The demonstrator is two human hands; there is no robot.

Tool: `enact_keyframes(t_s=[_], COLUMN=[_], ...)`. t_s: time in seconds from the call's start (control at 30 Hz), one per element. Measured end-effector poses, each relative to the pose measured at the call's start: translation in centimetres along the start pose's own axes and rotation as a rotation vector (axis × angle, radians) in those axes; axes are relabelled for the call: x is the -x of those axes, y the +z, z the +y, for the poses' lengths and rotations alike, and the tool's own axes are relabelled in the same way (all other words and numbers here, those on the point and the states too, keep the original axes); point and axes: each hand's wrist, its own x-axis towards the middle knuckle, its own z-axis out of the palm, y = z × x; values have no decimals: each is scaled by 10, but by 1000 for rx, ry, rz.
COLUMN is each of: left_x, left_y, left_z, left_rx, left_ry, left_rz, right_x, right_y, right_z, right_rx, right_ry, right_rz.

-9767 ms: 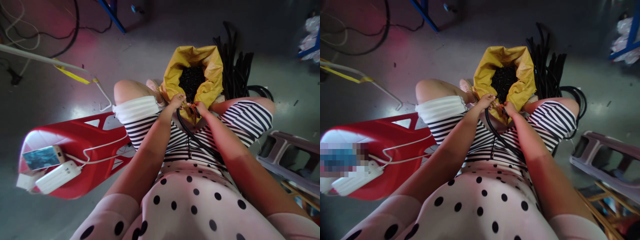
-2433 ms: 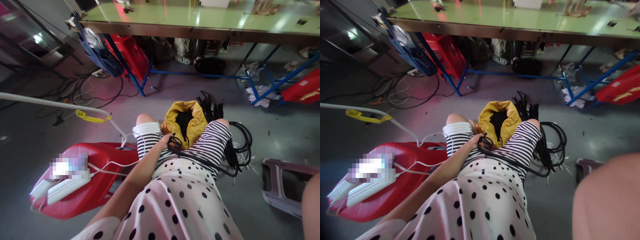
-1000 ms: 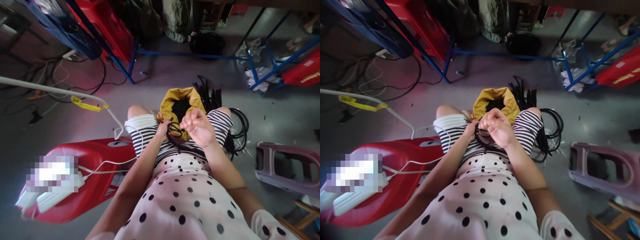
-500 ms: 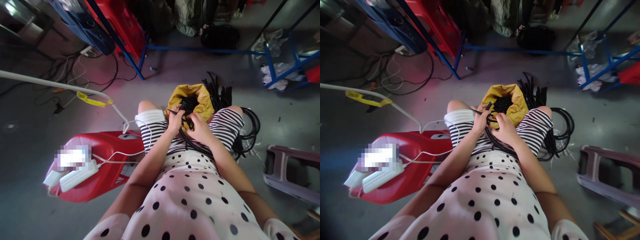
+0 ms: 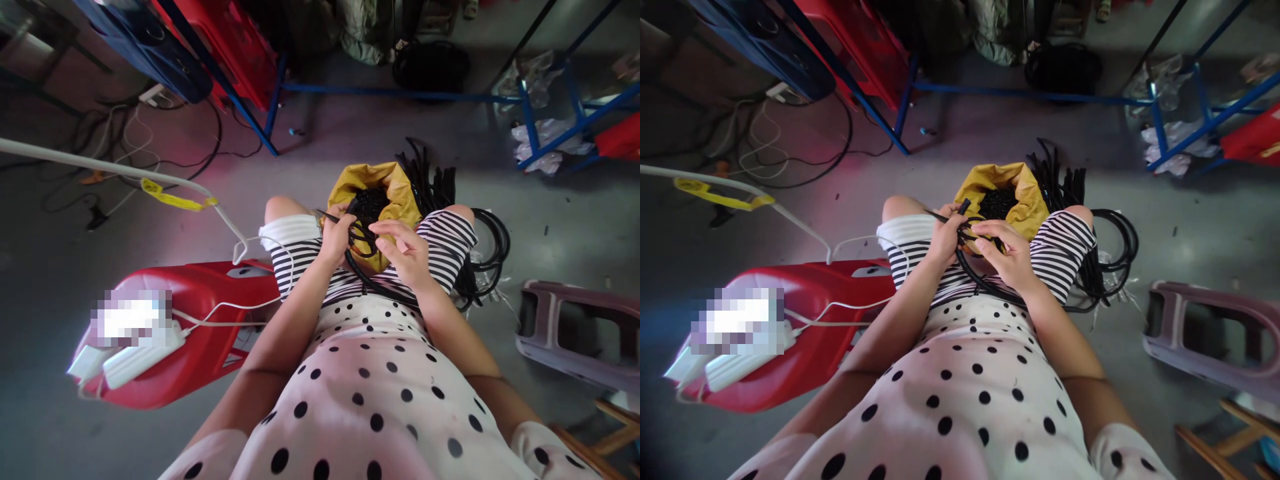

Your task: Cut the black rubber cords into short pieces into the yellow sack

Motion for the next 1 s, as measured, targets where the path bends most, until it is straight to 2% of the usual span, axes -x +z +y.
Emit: enact_keyframes(t_s=[0.1, 0.2, 0.37, 0.47, 0.67, 0.77, 0.9, 1.0], left_x=[-3, -5, -5, -4, -4, -5, -6, -7], left_y=[-7, -10, -11, -10, -12, -13, -14, -14], left_z=[-10, -18, -18, -17, -19, -21, -25, -26], left_rx=[7, 30, 59, 50, 52, 58, 76, 87], left_ry=[-29, -40, -28, -41, -62, -87, -86, -93], left_rz=[32, 60, 76, 86, 75, 64, 67, 74], right_x=[-1, -3, -1, 1, 1, 0, -1, -1], right_y=[-3, -6, -9, -10, -11, -9, -5, 0], right_z=[-17, -27, -33, -37, -38, -42, -51, -54], right_rx=[-50, 5, 111, 143, 67, -42, -425, -773], right_ry=[-133, -257, -389, -420, -393, -277, -53, 43], right_rz=[11, 23, 44, 49, 53, 70, -34, -140])
